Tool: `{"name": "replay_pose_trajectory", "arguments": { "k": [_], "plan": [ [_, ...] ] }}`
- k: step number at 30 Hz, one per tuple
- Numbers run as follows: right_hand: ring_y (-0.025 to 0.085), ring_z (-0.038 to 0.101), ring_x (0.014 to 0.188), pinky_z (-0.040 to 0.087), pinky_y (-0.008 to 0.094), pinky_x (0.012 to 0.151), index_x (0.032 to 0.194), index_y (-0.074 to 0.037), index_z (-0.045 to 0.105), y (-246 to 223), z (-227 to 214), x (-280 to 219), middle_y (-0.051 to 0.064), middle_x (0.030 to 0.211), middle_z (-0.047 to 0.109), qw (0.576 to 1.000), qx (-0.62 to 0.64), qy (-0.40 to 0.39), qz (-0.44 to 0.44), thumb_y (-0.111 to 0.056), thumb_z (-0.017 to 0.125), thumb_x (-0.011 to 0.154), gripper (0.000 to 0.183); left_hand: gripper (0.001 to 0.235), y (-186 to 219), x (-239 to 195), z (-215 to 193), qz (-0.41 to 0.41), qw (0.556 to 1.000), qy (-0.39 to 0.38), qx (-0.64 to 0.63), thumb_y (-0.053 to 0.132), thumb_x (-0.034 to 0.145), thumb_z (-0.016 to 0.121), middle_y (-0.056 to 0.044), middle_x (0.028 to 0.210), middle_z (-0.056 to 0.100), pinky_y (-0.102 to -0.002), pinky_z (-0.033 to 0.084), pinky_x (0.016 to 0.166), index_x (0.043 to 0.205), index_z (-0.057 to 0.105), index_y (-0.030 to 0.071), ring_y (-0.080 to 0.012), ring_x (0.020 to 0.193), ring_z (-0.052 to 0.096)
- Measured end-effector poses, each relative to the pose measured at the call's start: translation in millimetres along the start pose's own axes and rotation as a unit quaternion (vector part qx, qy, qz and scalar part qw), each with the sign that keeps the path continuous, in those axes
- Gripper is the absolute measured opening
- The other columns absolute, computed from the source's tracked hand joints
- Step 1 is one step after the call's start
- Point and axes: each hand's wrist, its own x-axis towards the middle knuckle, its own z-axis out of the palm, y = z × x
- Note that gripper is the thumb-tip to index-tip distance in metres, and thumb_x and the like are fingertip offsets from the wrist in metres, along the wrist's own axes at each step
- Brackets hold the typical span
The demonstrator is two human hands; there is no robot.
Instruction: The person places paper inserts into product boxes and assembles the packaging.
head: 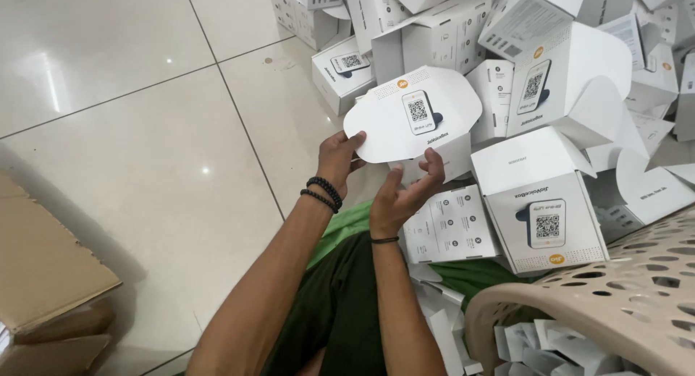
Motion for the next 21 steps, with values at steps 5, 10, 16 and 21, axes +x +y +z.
{"name": "replay_pose_trajectory", "arguments": {
  "k": [5,10,16,21],
  "plan": [
    [0.031,0.043,0.141,0.036,0.048,0.119,0.153,-0.002,0.037,-6,1,-2,0.016,0.156,0.040,0.996,0.041,-0.016,-0.083,-0.020,0.058,0.100,0.060,0.027,60,-59,-20,0.083,0.991,0.010,-0.105,0.022,0.095,0.065,-0.005,0.093,0.071,-0.030,0.057,0.076,0.112,0.068,0.001,-0.0128,0.080,0.066],
    [0.030,0.042,0.148,0.034,0.045,0.127,0.156,-0.002,0.036,-4,-3,-8,0.015,0.159,0.040,0.982,0.167,-0.048,-0.080,-0.026,0.053,0.106,0.058,0.022,103,-138,-70,0.134,0.976,0.000,-0.170,0.020,0.096,0.066,-0.004,0.087,0.066,-0.028,0.054,0.066,0.108,0.062,0.002,-0.0119,0.073,0.063],
    [0.022,0.060,0.121,0.047,0.033,0.111,0.136,0.002,0.052,-14,1,-14,0.013,0.129,0.062,0.930,0.261,-0.257,0.022,-0.009,0.051,0.104,0.034,0.022,107,-224,-113,0.129,0.972,0.014,-0.197,0.021,0.097,0.065,-0.005,0.083,0.064,-0.028,0.055,0.065,0.104,0.059,0.001,-0.0129,0.071,0.062],
    [0.020,0.064,0.112,0.052,0.032,0.099,0.131,0.003,0.058,-18,-3,-30,0.014,0.120,0.065,0.890,0.269,-0.365,-0.054,-0.009,0.051,0.106,0.029,0.032,94,-271,-143,0.121,0.959,0.000,-0.257,0.023,0.100,0.065,-0.012,0.095,0.067,-0.031,0.056,0.071,0.117,0.059,-0.003,-0.0172,0.080,0.065]
  ]
}}
